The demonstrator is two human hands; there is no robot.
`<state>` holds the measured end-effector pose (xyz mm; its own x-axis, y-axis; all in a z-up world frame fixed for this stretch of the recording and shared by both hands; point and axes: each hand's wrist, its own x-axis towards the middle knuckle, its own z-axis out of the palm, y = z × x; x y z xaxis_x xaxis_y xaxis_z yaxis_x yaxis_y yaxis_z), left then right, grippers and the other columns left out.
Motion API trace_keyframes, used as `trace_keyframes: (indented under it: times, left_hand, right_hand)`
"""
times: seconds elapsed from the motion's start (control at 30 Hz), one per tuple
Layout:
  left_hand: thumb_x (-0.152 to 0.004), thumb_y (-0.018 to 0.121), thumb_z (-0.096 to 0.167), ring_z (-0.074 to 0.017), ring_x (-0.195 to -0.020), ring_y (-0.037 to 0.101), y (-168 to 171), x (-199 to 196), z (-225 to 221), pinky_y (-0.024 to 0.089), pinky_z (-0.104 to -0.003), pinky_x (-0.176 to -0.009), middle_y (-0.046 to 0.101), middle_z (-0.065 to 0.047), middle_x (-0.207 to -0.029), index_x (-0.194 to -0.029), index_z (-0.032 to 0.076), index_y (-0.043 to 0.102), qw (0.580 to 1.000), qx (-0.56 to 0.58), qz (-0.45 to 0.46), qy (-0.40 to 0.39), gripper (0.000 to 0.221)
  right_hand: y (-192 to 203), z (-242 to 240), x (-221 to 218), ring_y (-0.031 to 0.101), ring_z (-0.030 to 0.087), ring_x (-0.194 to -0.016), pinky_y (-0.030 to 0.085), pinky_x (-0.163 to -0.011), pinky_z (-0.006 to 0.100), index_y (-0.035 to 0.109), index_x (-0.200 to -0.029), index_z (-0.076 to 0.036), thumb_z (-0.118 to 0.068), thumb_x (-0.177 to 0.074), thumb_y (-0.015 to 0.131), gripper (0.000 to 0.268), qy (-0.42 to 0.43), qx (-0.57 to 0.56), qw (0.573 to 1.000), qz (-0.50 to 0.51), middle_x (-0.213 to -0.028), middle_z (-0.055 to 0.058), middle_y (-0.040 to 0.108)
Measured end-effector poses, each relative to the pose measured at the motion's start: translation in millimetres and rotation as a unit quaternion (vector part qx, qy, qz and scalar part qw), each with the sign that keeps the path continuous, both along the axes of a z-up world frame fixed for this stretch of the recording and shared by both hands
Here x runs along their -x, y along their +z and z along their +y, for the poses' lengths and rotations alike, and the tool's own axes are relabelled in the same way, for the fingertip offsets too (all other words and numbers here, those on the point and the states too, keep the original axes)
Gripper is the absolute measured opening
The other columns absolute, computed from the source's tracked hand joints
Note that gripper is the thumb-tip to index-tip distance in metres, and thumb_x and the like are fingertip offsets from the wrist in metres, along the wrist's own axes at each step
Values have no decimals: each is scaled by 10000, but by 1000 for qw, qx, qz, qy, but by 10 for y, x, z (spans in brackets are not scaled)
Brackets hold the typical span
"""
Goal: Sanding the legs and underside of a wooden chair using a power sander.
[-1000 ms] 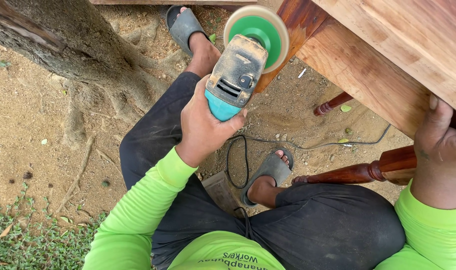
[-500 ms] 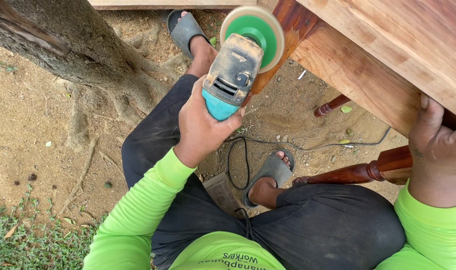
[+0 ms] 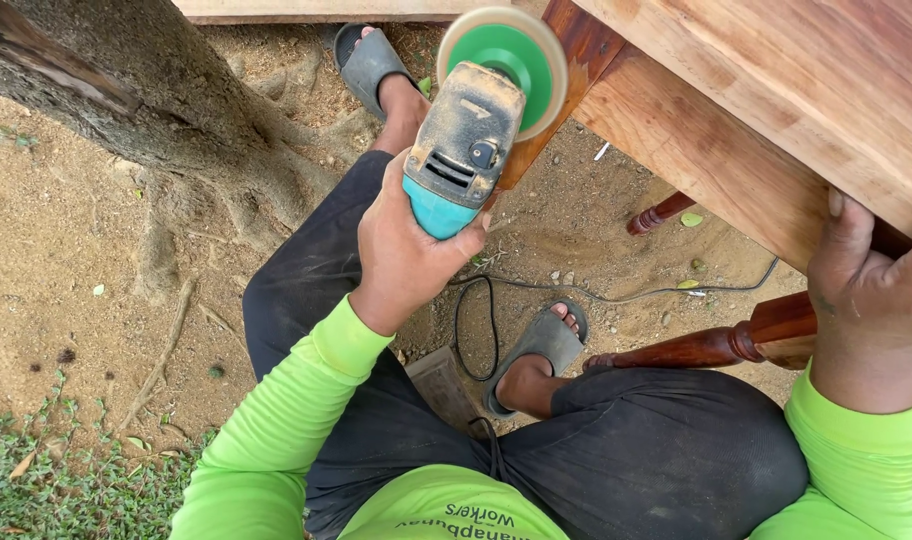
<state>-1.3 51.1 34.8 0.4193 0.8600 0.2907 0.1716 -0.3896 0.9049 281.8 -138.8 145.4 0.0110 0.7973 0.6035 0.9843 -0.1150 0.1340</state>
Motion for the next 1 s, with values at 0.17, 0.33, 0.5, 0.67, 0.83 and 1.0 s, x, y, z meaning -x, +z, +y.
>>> trace_keyframes:
  times: [0.17, 0.33, 0.5, 0.67, 0.83, 1.0]
  left_hand:
    - [-807, 888, 313, -286, -1092, 767, -7, 14, -11, 600, -371, -919, 738, -143, -1174, -1379, 36, 510, 1000, 7, 17, 15, 739]
    - [-824, 888, 314, -285, -1104, 767, 15, -77, -28, 605, -371, -934, 726, -150, -1197, -1398, 34, 494, 1000, -16, -5, 1, 750]
    - [-820, 892, 324, -286, -1111, 762, 0, -32, -45, 601, -371, -936, 732, -148, -1199, -1407, 31, 488, 1000, -12, 1, 17, 771]
    - [-831, 890, 316, -278, -1113, 774, 32, -84, -49, 608, -369, -941, 740, -141, -1197, -1396, 36, 501, 1000, -9, -5, 17, 741]
    - [-819, 889, 303, -277, -1106, 766, 43, -122, -60, 605, -367, -933, 729, -152, -1194, -1394, 27, 489, 1000, -24, -13, 10, 753]
    - [-841, 876, 312, -255, -1107, 795, 85, -77, -68, 619, -363, -948, 765, -130, -1180, -1381, 43, 522, 999, 28, -8, 27, 700]
  right_hand:
    - [-29, -32, -12, 747, 348, -1230, 647, -1049, 369, 444, -1453, 134, -160, -1292, 599, 369, -12, 1, 1000, -12, -1309, 282, 707]
    - [-125, -129, -77, 750, 352, -1223, 653, -1031, 363, 448, -1445, 132, -178, -1260, 613, 398, -30, -5, 999, -31, -1287, 287, 708]
    - [-199, -183, -139, 761, 357, -1193, 662, -983, 355, 459, -1444, 126, -192, -1175, 615, 445, -43, -19, 998, -36, -1255, 287, 702]
    - [-202, -185, -131, 758, 357, -1186, 665, -976, 362, 457, -1444, 129, -180, -1172, 621, 443, -41, -19, 998, -43, -1260, 286, 694]
    - [-158, -167, -147, 763, 352, -1151, 673, -948, 358, 467, -1432, 130, -161, -1155, 648, 440, -31, -21, 997, -64, -1238, 289, 702]
    - [-179, -172, -155, 761, 351, -1148, 672, -942, 355, 465, -1428, 143, -164, -1158, 636, 443, -29, -19, 998, -60, -1233, 292, 696]
